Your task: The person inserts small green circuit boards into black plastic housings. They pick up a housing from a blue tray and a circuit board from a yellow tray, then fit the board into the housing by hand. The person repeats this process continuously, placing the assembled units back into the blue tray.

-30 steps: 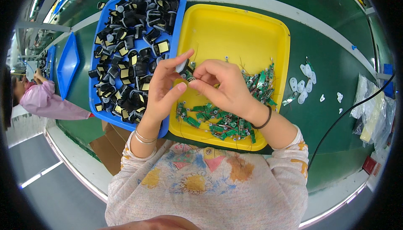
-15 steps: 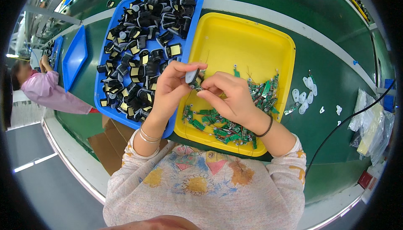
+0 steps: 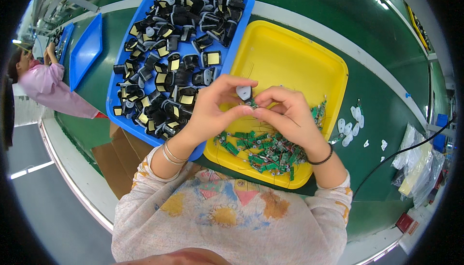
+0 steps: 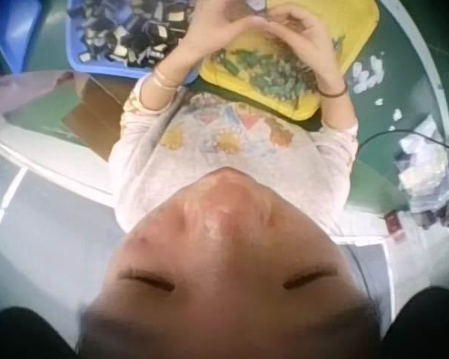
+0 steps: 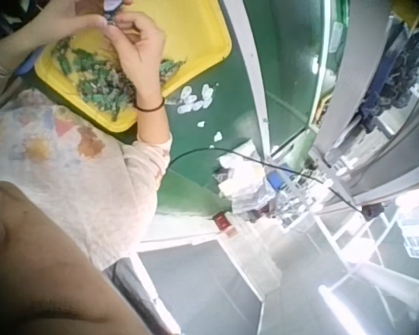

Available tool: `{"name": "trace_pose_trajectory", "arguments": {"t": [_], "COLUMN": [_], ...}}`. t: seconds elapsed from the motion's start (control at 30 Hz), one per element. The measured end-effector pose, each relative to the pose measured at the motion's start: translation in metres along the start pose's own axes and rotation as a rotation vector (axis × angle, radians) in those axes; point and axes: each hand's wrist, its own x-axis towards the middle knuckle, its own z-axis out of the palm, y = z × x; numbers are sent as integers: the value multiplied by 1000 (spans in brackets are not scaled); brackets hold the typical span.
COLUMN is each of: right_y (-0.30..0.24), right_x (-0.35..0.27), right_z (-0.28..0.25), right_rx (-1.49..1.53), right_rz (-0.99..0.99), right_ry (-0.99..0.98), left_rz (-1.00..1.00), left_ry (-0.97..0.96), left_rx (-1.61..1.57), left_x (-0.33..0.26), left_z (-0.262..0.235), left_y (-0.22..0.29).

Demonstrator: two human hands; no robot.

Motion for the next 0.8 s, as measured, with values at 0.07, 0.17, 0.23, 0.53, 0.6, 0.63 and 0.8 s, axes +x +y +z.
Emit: {"name": "trace_pose_trajectory", "arguments": {"t": [0.07, 0.17, 0.23, 0.53, 0.6, 0.63, 0.8], "right_y": [-9, 2, 14, 64, 43, 27, 23], "right_x": [15, 63, 99, 159, 147, 138, 65], "right_z": [-20, -68, -110, -176, -143, -116, -7], "right_rx": [-403, -1017, -1229, -1479, -1493, -1436, -1165], "right_rz": [-117, -469, -475, -179, -505, -703, -613], "right_ry": [-42, 198, 314, 246, 242, 187, -372], "left_rz": [250, 104, 13, -15, -25, 13, 116], "left_ry": [50, 246, 318, 335, 331, 378, 423], "left_rx": [570, 1004, 1226, 1406, 1389, 1350, 787], "left_x": [7, 10, 11, 16, 17, 16, 17], "left_z": [-6, -18, -26, -39, -40, -42, -39], "left_y": [2, -6, -10, -35, -32, -29, -7]}}
